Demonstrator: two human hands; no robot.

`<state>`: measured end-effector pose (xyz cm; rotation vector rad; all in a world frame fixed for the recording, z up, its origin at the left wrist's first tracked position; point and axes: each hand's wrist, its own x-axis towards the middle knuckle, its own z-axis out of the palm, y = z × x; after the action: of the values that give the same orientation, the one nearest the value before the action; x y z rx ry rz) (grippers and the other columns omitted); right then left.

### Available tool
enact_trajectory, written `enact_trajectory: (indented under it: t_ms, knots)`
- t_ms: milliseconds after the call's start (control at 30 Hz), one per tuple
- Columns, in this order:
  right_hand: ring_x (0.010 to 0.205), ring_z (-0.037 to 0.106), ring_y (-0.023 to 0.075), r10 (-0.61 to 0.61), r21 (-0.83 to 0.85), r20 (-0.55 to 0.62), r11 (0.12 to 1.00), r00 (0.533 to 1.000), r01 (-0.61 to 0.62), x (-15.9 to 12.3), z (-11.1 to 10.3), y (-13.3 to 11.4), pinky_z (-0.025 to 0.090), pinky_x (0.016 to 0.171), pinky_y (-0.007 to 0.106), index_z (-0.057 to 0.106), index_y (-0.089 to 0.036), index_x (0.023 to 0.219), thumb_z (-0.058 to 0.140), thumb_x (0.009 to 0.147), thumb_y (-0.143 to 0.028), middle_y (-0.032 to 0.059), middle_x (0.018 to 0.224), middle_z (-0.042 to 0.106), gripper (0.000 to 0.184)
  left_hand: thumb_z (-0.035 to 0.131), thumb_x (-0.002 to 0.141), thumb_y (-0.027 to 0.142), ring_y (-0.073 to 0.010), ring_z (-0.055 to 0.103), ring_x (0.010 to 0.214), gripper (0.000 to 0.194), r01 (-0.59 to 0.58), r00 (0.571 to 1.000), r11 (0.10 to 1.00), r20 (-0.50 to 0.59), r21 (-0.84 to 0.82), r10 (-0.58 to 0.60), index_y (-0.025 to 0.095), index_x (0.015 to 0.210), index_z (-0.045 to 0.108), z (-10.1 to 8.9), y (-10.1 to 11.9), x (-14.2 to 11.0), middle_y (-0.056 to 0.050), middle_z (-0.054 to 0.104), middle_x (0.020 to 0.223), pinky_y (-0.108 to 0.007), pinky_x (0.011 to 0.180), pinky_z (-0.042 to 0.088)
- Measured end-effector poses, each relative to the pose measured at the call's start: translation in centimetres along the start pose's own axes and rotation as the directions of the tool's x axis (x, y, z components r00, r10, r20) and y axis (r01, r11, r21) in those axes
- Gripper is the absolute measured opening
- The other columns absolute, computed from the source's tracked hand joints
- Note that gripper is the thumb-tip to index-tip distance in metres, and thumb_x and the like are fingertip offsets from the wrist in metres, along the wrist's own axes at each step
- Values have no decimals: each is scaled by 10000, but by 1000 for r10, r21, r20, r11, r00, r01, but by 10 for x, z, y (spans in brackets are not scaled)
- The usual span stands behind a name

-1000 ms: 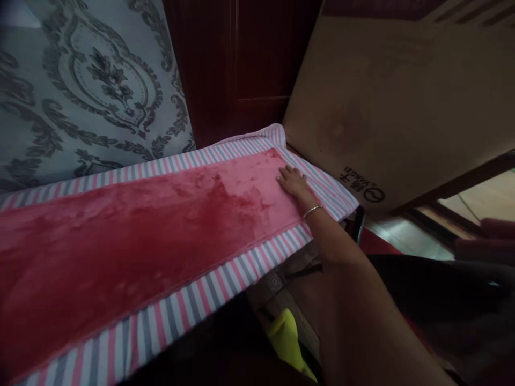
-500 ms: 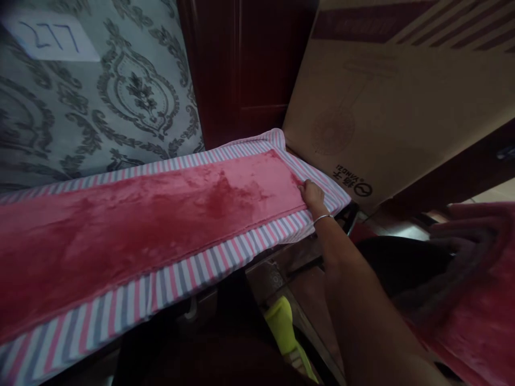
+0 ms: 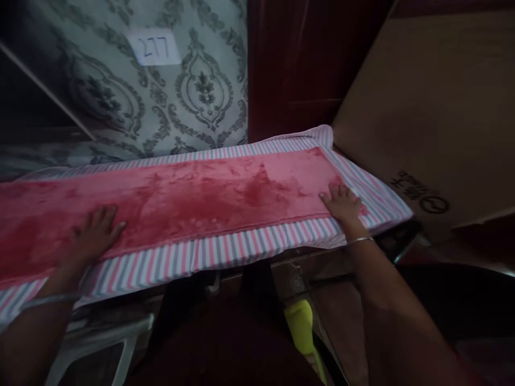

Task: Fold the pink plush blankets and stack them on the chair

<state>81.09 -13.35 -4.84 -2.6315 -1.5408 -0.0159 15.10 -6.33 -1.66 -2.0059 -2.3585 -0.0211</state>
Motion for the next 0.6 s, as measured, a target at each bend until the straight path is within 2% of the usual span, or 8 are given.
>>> enact_trajectory:
  t_ms: [100,233,400,500,533,600]
  knots:
    - [1467,257,404,-3,3,34,1000,999,3,-11,6,10,264,1133,611,302,-100,1586,156,1026,-548,227,1640,245,732,234,990,520,-368,89,1571,720,9,999,1000,36,-26,-8,182,1626,237,12,4,-1,-100,136,1713,-690,1203,135]
    - [1450,266,424,6,31,17,999,1000,-6,-16,6,9,249,1121,619,320,-88,1578,115,1003,-575,228,1635,257,781,278,988,540,-360,73,1575,726,19,998,1000,57,-23,-18,214,1634,217,16,0,-1,-95,129,1715,-669,1220,108]
    - [1425,281,455,1,77,-7,997,1000,0,-20,8,7,246,1086,657,353,-93,1564,69,957,-633,251,1612,282,860,302,992,541,-375,81,1572,715,12,998,999,70,-53,-8,235,1633,222,13,-5,-3,-96,136,1712,-687,1213,104]
    - [1410,298,453,-3,93,-33,996,999,6,-21,11,9,246,1070,668,363,-145,1560,84,946,-631,254,1577,337,831,321,992,567,-393,104,1566,731,16,998,997,60,-72,-11,217,1629,239,7,4,-10,-122,130,1710,-689,1207,127]
    - [1406,303,455,-5,92,-37,996,999,9,-20,12,10,248,1068,670,363,-159,1559,81,942,-636,252,1570,348,829,326,994,568,-391,109,1566,731,-10,999,997,31,-73,12,210,1627,247,6,10,-14,-130,131,1709,-680,1211,131]
    - [1396,320,460,-4,76,-35,997,999,7,-19,13,12,264,1061,669,357,-159,1558,53,935,-650,253,1565,351,849,339,1002,552,-364,114,1571,705,-139,990,988,-30,-60,137,222,1621,269,8,22,-24,-118,155,1707,-655,1227,120]
